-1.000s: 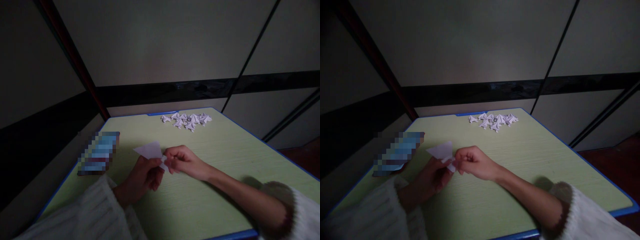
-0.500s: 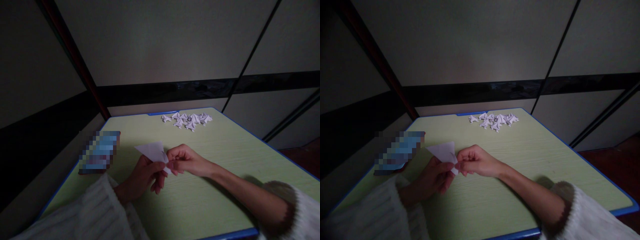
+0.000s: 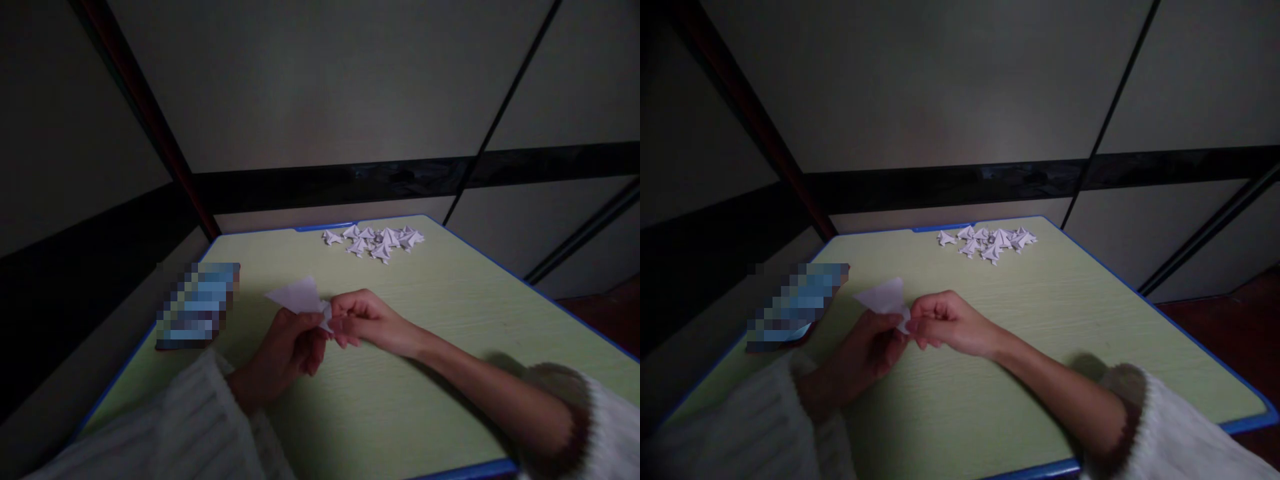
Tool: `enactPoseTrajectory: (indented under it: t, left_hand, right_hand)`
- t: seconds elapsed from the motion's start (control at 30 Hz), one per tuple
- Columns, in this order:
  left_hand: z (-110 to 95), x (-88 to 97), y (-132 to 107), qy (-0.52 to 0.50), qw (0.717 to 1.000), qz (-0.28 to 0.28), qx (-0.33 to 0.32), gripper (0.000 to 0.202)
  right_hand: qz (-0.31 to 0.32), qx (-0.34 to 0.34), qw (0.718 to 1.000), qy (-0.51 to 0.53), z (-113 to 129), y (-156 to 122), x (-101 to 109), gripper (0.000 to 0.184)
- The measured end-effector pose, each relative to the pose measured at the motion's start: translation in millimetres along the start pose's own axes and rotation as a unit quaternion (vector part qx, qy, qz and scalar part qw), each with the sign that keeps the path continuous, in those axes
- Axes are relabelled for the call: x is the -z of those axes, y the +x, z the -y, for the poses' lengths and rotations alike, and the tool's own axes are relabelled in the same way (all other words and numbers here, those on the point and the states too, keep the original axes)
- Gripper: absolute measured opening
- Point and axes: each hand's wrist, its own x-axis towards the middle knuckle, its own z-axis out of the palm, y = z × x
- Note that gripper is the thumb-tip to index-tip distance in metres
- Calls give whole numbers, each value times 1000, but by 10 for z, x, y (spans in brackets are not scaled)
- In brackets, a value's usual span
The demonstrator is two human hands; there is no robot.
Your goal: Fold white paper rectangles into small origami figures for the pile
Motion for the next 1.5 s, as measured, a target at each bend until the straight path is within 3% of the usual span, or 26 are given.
enactPoseTrajectory:
  t: [0.1,0.27,0.53,0.67,0.73,0.8,0.87,1.0,1.2,1.37,1.5]
  left_hand:
    - [-2,-12,6,-66,998,11,-20,21]
    - [0,-3,9,-66,996,61,-17,20]
    - [3,0,-3,-46,998,40,7,19]
    - [-34,-47,-33,-53,998,31,23,20]
    - [-47,-61,-43,-59,997,31,30,21]
    - [-53,-57,-42,-58,997,29,31,21]
    - [-52,-38,-29,-42,999,19,17,22]
    - [-27,17,9,38,999,2,-15,21]
    - [21,41,25,89,996,-6,-5,20]
    - [7,26,4,29,1000,11,0,21]
    - [-1,-1,-27,-21,1000,-4,4,21]
  right_hand:
    - [19,-18,998,51,0,14,33,11]
    - [10,-29,997,68,-10,13,41,11]
    - [36,-36,999,15,4,5,40,9]
    - [-36,56,992,-111,23,-45,-15,15]
    - [-69,138,968,-200,28,-67,-41,19]
    - [-87,179,949,-244,22,-72,-50,19]
    - [-78,133,966,-210,7,-59,-38,17]
    - [2,-19,995,-97,-12,-23,15,12]
    - [40,-41,989,-137,19,-33,55,12]
    - [-30,30,986,-159,6,-50,20,16]
    - [-81,180,933,-302,-7,-72,-24,19]
